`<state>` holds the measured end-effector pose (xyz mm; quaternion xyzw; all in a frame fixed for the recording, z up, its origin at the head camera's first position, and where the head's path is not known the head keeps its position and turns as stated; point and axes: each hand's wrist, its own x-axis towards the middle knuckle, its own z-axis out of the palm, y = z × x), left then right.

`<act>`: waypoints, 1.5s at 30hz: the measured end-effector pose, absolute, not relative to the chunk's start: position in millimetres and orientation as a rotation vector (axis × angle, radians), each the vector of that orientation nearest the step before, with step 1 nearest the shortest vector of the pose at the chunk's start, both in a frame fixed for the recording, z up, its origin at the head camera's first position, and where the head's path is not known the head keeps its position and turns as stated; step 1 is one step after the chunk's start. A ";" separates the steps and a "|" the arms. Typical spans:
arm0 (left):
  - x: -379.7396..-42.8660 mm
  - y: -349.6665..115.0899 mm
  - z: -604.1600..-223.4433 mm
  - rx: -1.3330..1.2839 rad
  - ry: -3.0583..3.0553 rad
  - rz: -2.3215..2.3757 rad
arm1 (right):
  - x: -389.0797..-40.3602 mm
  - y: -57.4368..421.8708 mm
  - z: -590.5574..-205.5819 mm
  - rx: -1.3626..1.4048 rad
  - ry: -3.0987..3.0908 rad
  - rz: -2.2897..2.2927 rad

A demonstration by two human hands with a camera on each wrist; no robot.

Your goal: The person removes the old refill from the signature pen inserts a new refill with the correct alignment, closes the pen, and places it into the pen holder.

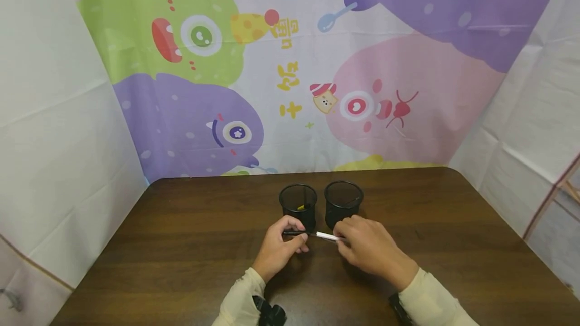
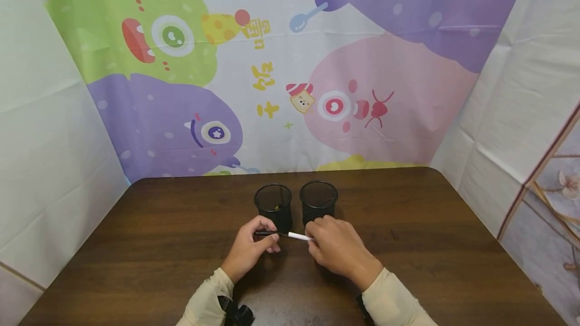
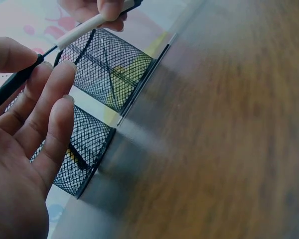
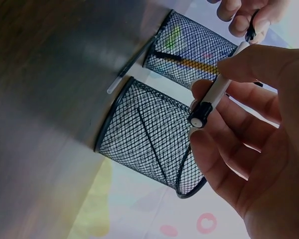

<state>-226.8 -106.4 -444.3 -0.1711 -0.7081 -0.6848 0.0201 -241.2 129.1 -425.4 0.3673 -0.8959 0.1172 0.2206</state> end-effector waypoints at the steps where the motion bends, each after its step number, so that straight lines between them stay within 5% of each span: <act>1: -226.2 -106.5 -443.9 -0.528 -2.197 -2.125 | -241.4 128.2 -425.7 1.021 -2.471 0.325; 45: -228.7 -104.8 -445.7 -0.505 -2.179 -2.143 | -243.8 117.4 -430.0 1.052 -2.317 0.365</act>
